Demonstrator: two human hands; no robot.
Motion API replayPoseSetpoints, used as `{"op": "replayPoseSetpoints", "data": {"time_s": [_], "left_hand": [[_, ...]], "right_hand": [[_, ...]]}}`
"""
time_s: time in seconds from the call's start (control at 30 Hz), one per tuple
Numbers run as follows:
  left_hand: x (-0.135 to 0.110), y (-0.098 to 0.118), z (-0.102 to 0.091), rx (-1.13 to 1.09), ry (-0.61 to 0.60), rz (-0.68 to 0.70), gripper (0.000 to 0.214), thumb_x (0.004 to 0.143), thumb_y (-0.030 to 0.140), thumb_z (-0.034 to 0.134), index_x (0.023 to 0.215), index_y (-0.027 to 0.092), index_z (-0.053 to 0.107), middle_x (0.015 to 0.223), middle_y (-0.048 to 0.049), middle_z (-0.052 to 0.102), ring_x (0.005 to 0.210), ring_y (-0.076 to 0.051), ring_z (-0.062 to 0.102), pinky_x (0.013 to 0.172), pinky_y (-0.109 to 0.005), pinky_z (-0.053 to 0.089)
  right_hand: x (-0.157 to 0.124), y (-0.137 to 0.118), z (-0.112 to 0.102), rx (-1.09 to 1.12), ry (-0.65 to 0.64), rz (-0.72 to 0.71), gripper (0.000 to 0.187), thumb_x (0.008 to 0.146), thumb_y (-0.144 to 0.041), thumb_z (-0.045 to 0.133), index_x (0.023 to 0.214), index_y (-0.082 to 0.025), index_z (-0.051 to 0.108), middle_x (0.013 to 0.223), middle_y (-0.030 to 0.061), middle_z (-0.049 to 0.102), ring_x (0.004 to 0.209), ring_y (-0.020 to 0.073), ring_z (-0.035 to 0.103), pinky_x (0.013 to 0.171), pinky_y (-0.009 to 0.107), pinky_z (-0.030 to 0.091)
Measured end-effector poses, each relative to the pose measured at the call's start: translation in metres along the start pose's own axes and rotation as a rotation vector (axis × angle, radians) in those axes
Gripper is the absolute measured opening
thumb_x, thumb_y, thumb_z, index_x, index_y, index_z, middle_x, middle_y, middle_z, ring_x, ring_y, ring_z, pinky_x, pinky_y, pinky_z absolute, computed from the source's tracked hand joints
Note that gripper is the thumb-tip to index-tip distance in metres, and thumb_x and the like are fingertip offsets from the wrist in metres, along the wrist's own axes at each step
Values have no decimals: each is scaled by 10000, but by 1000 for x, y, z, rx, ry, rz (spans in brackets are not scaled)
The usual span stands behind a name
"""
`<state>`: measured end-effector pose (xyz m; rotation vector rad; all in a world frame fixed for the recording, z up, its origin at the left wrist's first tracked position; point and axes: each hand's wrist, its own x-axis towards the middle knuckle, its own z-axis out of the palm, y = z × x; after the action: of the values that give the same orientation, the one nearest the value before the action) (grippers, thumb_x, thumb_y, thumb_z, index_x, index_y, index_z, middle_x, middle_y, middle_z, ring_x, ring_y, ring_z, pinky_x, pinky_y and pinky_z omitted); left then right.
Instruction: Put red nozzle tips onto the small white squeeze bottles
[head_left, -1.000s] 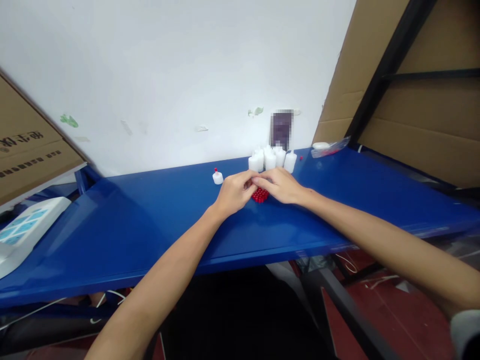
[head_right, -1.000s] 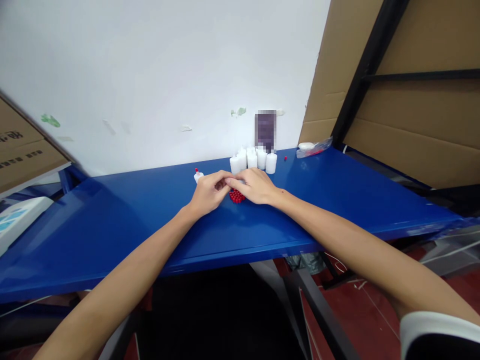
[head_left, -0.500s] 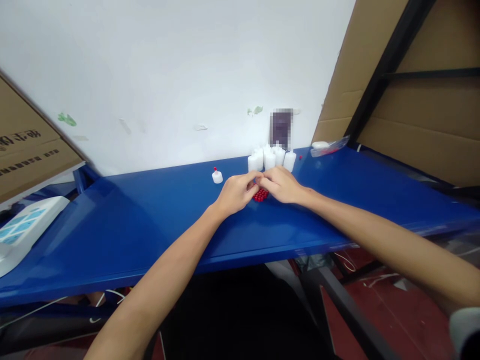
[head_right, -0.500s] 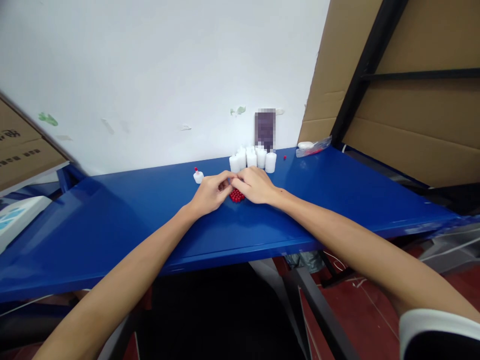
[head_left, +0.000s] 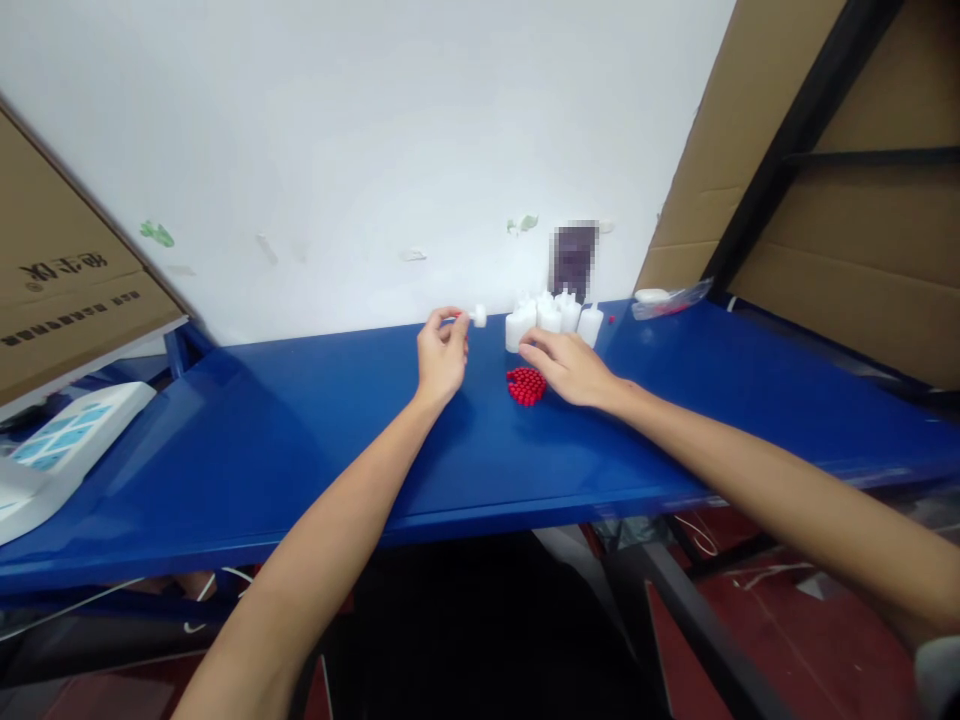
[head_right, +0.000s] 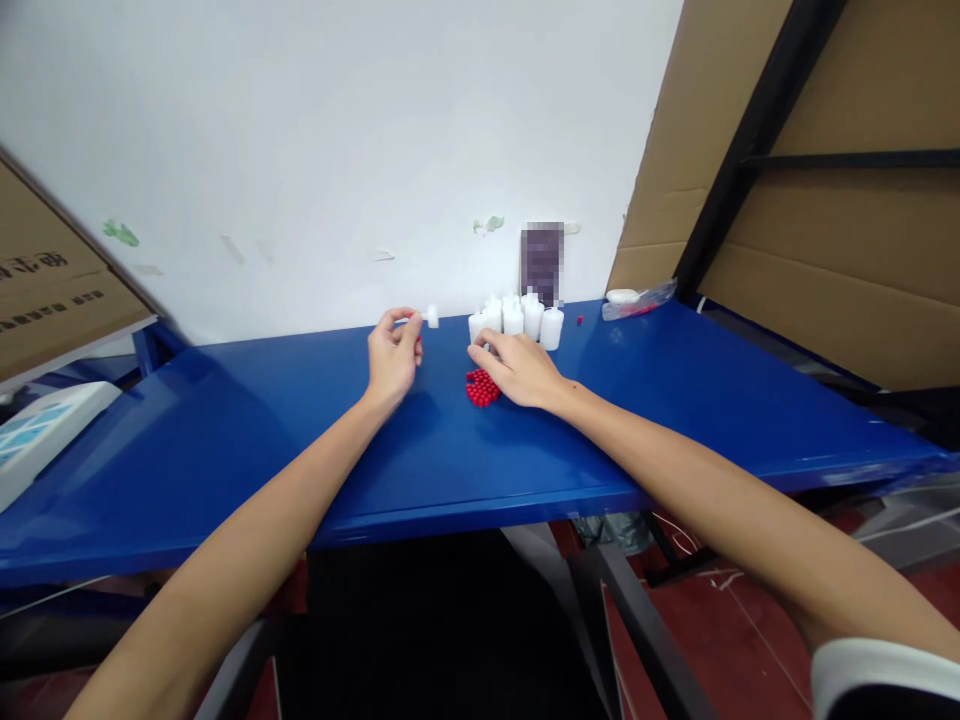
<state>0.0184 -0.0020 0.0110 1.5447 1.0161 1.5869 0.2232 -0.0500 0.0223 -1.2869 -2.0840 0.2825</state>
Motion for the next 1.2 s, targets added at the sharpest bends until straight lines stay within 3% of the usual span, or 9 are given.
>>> {"op": "replayPoseSetpoints", "data": {"time_s": [0.13, 0.3, 0.57, 0.87, 1.2], "left_hand": [[13, -7, -17, 0, 167, 32, 128, 962, 333, 587, 972, 211, 550, 533, 82, 466, 429, -82, 418, 447, -211, 345], [18, -11, -26, 65, 237, 68, 71, 917, 253, 580, 950, 191, 586, 490, 86, 469, 448, -94, 493, 473, -189, 378], [27, -18, -35, 177, 181, 61, 234, 790, 356, 702, 923, 164, 689, 490, 57, 547, 491, -132, 587, 523, -215, 436], [27, -26, -40, 333, 203, 53, 294, 823, 375, 642, 985, 150, 739, 540, 34, 586, 562, -141, 605, 619, -237, 449], [20, -15, -36, 446, 202, -25, 275, 815, 289, 623, 992, 151, 782, 545, 35, 576, 602, -147, 599, 730, -268, 462]], "right_hand": [[-1, -3, 1, -7, -28, 11, 349, 994, -464, 446, 922, -192, 654, 628, 9, 581, 625, 172, 533, 631, 311, 309], [0, -3, 1, -22, -36, 12, 342, 996, -440, 446, 908, -186, 657, 640, 11, 590, 626, 162, 532, 631, 303, 299], [2, -3, 2, -21, -39, -18, 335, 997, -442, 458, 953, -187, 670, 670, 7, 604, 636, 149, 530, 627, 293, 290], [0, -2, 2, -12, -48, -30, 335, 995, -434, 458, 922, -181, 665, 677, 19, 626, 644, 158, 555, 643, 299, 309], [0, -1, 2, -8, -59, -7, 329, 998, -424, 448, 880, -189, 646, 657, 8, 624, 601, 156, 542, 619, 300, 314]]}}
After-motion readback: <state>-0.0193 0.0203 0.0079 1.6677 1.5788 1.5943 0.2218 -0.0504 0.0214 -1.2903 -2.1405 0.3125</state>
